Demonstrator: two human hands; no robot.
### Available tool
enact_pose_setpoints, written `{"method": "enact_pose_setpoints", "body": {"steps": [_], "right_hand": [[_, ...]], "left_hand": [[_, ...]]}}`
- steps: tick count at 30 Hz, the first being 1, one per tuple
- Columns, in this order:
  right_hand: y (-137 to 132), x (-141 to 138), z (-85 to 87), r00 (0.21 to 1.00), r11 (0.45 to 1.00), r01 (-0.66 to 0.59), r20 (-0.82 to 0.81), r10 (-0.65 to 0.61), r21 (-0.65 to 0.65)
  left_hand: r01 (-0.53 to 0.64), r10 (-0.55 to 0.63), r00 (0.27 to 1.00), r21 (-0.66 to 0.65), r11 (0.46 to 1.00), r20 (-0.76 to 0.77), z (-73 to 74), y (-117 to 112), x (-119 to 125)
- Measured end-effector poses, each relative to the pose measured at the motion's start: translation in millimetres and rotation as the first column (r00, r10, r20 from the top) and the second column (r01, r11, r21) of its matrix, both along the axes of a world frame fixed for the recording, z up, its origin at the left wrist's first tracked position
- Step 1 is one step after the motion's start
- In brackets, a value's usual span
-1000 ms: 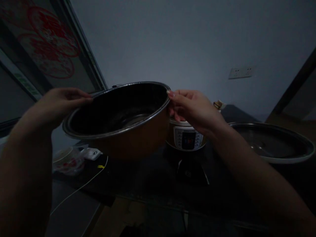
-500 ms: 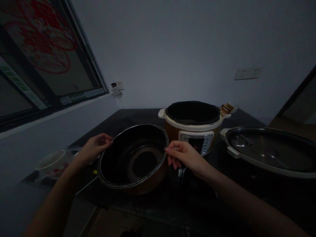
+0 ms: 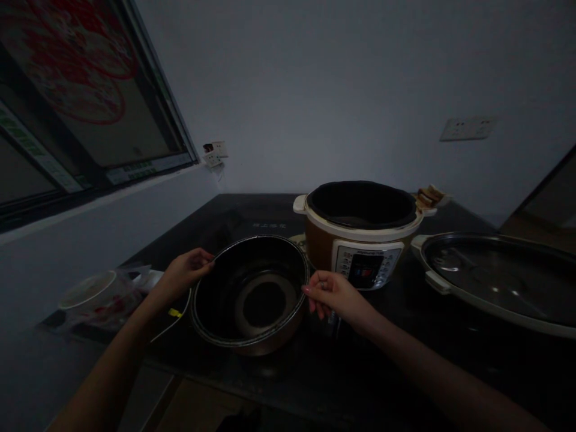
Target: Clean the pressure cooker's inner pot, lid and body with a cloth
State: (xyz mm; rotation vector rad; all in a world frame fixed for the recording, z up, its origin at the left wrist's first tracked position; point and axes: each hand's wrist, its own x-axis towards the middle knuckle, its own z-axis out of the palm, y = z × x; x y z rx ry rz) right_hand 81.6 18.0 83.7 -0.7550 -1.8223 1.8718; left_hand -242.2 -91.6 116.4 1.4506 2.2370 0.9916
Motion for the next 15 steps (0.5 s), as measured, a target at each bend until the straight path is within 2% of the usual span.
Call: {"method": "enact_pose_setpoints", "body": {"steps": [15], "right_hand": [[2.2, 2.0, -6.3, 1.0, 1.0, 0.004, -0.013, -0.004, -0.02]], "left_hand": [[0.003, -0.005, 0.995, 0.015, 1.0, 0.097, -6.0, 9.1, -3.5]]}}
